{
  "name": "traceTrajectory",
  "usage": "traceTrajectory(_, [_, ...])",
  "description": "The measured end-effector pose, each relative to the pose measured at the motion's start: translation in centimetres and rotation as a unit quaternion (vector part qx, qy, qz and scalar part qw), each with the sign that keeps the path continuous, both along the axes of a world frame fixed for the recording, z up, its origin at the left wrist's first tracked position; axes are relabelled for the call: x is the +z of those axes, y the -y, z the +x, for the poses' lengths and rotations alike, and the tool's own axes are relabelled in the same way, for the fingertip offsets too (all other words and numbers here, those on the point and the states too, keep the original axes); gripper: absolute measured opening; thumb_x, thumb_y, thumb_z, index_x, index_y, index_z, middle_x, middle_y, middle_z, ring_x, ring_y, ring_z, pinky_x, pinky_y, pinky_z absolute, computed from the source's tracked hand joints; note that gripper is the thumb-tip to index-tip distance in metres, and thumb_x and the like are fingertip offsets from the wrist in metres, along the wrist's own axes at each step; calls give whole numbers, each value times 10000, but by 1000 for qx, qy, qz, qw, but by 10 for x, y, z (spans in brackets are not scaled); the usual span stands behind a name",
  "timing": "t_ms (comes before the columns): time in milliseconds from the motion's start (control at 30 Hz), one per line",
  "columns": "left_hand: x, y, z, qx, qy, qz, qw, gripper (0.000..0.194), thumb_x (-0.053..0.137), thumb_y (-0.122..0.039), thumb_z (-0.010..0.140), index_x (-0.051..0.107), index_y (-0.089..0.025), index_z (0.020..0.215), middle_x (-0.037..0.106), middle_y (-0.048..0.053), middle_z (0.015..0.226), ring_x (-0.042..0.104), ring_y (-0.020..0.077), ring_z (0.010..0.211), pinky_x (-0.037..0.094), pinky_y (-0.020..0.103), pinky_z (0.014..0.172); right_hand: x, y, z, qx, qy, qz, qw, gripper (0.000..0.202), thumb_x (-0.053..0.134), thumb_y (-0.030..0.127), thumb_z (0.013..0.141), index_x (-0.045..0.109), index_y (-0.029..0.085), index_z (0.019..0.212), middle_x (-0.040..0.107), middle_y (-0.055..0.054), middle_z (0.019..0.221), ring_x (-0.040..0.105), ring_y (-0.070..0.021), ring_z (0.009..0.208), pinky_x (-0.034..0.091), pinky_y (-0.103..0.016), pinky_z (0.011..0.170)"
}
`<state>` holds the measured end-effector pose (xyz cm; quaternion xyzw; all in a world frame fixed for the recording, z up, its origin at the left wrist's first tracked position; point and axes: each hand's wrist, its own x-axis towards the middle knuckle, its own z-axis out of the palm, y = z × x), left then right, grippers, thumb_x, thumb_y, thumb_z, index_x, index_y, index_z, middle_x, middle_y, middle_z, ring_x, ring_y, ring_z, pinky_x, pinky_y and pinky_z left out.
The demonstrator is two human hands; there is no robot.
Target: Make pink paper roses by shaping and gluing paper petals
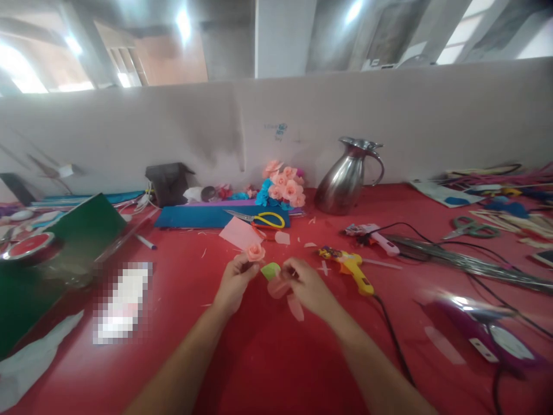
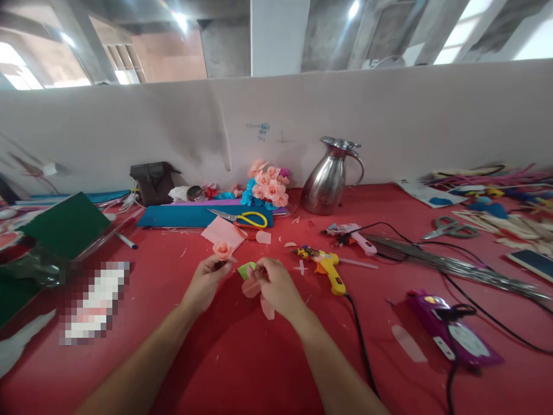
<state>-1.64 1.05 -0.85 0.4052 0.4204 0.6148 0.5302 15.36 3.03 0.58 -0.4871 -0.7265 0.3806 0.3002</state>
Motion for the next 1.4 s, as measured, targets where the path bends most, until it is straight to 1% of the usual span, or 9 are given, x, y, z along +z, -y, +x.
traceTrajectory(200, [7,3,0,-59,28,-67,996,269,720,-245,622,708,-172,881,652,48,905,543,146,836,392,239,765,8,0,0,7,-266,-268,926,94,553,194,612,508,173,693,491,27,648,442,-102,584,322,-238,569])
traceTrajectory(367, [5,5,5,-106,31,-55,992,301,721,-249,636,686,-150,918,644,52,848,550,143,800,395,245,752,8,1,-2,18,-322,-339,884,149,613,161,563,564,149,703,548,5,662,483,-100,583,334,-236,571])
traceTrajectory(567, [7,7,9,-119,8,-42,992,158,712,-252,645,655,-137,737,621,23,687,548,120,678,409,245,707,5,1,-4,51,-296,-322,898,158,625,287,663,535,157,652,528,22,598,450,-80,532,330,-226,547])
traceTrajectory(733, [9,2,-3,-14,35,-56,998,178,716,-277,634,625,-148,716,587,-5,658,504,85,613,383,198,603,6,-2,11,63,-54,-158,984,129,624,295,675,597,177,719,610,0,675,530,-121,607,367,-232,566])
traceTrajectory(833, [10,-1,-8,12,37,-73,997,192,734,-273,604,631,-144,703,553,-26,592,423,48,511,316,176,502,2,0,12,119,81,-103,984,190,662,221,615,634,211,803,650,-9,710,572,-153,648,374,-232,564])
traceTrajectory(933, [9,-1,-9,22,56,-106,992,191,744,-272,588,636,-142,677,534,-38,563,381,29,465,282,170,465,-3,3,5,79,134,-4,988,125,613,190,659,632,221,779,665,-28,805,592,-170,740,380,-240,616])
traceTrajectory(1033, [7,0,-5,20,79,-138,987,208,763,-272,560,646,-144,674,548,-33,571,422,33,471,301,168,468,-4,4,-5,6,86,46,995,99,557,258,744,613,204,806,654,-43,865,584,-167,780,393,-260,674])
traceTrajectory(1200, [8,2,0,-3,60,-149,987,216,771,-281,552,664,-136,672,587,-8,599,491,61,523,349,177,499,3,6,-12,30,-154,-127,979,254,561,390,760,588,181,902,644,-23,782,578,-129,683,424,-241,630])
traceTrajectory(1400, [8,3,1,-14,62,-165,984,223,785,-278,531,663,-134,650,576,-22,550,456,46,468,333,178,477,12,6,-10,-16,-230,-206,951,177,596,339,709,608,163,721,535,27,539,452,-76,478,295,-195,443])
